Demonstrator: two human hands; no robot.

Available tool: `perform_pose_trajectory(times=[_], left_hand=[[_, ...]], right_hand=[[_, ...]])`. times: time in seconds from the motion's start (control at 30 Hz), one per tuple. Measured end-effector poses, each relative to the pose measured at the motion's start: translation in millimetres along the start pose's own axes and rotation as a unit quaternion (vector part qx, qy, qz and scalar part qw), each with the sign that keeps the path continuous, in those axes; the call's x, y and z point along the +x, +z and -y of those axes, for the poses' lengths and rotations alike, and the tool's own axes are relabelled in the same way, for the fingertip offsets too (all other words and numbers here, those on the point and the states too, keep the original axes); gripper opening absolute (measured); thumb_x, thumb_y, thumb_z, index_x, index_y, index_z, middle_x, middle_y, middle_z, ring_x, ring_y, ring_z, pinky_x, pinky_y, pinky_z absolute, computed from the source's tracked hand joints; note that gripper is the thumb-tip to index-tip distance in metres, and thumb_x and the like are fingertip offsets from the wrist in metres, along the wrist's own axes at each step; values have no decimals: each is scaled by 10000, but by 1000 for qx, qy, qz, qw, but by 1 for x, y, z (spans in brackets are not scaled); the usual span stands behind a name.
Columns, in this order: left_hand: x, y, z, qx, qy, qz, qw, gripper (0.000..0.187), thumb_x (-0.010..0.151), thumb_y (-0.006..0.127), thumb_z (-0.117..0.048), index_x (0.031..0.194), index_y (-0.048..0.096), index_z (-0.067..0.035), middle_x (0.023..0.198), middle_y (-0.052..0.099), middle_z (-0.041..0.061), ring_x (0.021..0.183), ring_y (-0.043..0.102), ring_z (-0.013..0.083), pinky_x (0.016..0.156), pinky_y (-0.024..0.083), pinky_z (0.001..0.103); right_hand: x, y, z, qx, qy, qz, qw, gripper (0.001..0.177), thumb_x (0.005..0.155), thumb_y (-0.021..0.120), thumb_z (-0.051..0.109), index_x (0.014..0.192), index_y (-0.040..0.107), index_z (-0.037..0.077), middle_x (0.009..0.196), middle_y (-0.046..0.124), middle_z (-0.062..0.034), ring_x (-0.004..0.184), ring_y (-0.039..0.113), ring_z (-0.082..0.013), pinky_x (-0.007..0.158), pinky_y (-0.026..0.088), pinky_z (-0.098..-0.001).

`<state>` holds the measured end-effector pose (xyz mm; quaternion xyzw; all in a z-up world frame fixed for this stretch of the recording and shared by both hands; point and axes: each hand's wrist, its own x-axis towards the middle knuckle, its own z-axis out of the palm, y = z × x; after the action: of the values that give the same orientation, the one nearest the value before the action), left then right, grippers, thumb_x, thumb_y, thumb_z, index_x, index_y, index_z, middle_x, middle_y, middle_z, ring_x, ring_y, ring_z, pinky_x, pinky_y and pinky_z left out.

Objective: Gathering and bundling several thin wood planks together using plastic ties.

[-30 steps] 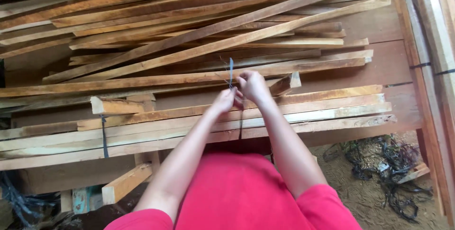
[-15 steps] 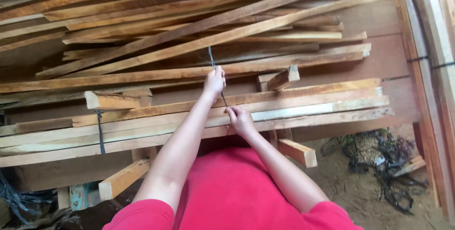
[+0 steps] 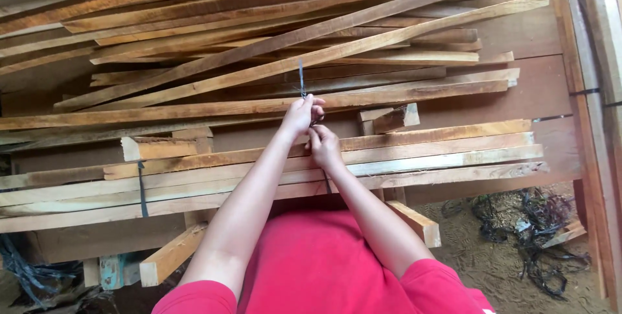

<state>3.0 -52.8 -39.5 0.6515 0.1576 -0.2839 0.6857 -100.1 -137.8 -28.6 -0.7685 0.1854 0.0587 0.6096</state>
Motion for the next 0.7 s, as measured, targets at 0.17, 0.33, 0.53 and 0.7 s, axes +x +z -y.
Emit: perform_pose_trajectory(times=[0.17,0.33,0.53,0.7], left_hand=[[-6,-30,3,175,45,41,983,542,1004,571,-370,1450,553,-61,1430,598,202,1389,511,363,1199,364,499],[-34,-25,21,350,-66,156,922,624,808,633,-185,1423,607,-77,1363,667,180,1335,578,348,1171,415,475],[-12,-37,47,366,41,105,924,229,984,592,-271,1089,788,-213,828,797,-3,972,755,199,907,546,363],[30,-41,81,158,-73,-30,984,622,1053,385,-578,1014,756,-81,603,615,60,441,653,191,436,577,294]], right_hand=[[10,3,-21,127,74,-13,989,207,1048,581,159,946,748,93,552,654,-108,393,647,-187,344,484,-244],[11,4,-23,107,70,-18,992,205,1041,593,156,971,775,90,559,652,-113,412,662,-186,350,506,-250],[-2,-19,-18,-32,-87,-100,991,180,1034,616,121,971,784,116,1270,573,-160,1143,642,-408,1004,517,-479],[-36,-36,14,183,69,-99,976,265,1074,526,147,1011,744,10,1194,634,-85,567,610,-54,486,477,-154]])
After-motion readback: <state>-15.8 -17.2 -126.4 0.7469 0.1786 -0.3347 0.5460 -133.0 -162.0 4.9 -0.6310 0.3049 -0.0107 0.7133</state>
